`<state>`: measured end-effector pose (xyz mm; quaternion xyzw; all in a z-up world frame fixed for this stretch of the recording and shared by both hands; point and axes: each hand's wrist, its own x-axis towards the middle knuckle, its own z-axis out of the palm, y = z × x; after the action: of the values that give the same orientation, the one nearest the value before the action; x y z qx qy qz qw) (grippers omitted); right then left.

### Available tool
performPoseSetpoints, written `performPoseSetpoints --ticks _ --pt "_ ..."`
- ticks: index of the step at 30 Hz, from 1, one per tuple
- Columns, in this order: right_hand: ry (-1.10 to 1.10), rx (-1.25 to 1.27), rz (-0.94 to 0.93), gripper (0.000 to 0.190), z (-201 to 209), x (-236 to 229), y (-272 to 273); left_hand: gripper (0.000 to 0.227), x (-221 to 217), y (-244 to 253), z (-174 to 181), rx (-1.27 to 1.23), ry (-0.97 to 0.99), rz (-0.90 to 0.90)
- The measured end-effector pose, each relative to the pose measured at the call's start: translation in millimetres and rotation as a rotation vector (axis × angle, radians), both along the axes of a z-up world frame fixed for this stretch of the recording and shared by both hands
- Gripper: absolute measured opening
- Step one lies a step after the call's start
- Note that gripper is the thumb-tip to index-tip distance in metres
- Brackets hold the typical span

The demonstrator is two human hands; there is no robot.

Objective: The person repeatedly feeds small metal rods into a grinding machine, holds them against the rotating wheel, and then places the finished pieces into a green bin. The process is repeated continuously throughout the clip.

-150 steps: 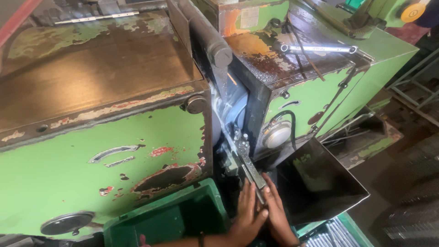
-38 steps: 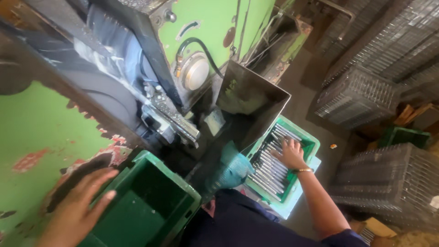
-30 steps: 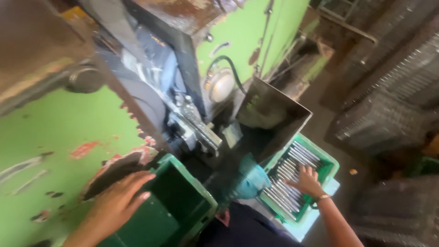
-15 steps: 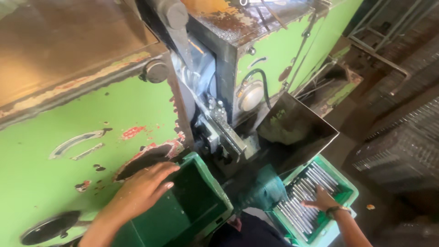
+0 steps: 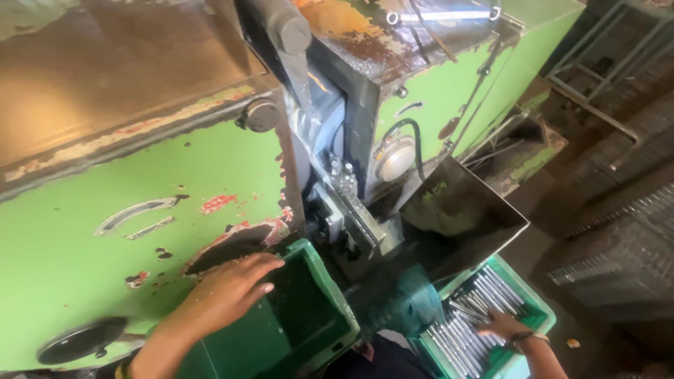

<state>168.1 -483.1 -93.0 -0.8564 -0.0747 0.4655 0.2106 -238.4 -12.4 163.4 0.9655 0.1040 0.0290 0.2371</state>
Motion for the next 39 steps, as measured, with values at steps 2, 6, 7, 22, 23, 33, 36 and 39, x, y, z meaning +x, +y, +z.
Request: performPoseSetpoints --ticks 2,6,7,22,23,33,36,39 --pt "-0.063 -0.035 0.020 0.113 0.3 -1.5 3.9 0.046 0.3 1.5 0.3 0.006 0.001 0.005" --pt "-0.325 -0.232 0.260 0.094 2.0 -5.6 14.3 0.046 0.3 3.4 0.3 0.004 0.005 0.015" --pt "-0.386 -0.288 0.324 0.090 3.3 -6.9 15.8 0.048 1.2 3.2 0.5 -0.001 0.008 0.015" --pt "-0.213 0.110 -0.146 0.075 1.9 15.3 -10.9 0.045 3.0 2.9 4.6 0.031 0.092 0.023" --pt "-0.163 0.179 -0.200 0.074 7.0 15.3 -9.3 0.044 2.9 3.3 4.4 0.030 0.075 0.019" --pt "0.847 1.065 -0.082 0.061 104.4 -91.1 82.0 0.038 16.6 2.5 -1.5 0.036 -0.103 -0.129" --pt "0.849 1.213 -0.243 0.058 135.3 -112.3 136.0 0.038 26.7 -4.1 9.7 0.060 -0.093 -0.176" --pt "0.768 1.344 -0.494 0.051 155.9 -112.3 184.5 0.041 54.6 -14.2 18.4 0.057 -0.056 -0.222"
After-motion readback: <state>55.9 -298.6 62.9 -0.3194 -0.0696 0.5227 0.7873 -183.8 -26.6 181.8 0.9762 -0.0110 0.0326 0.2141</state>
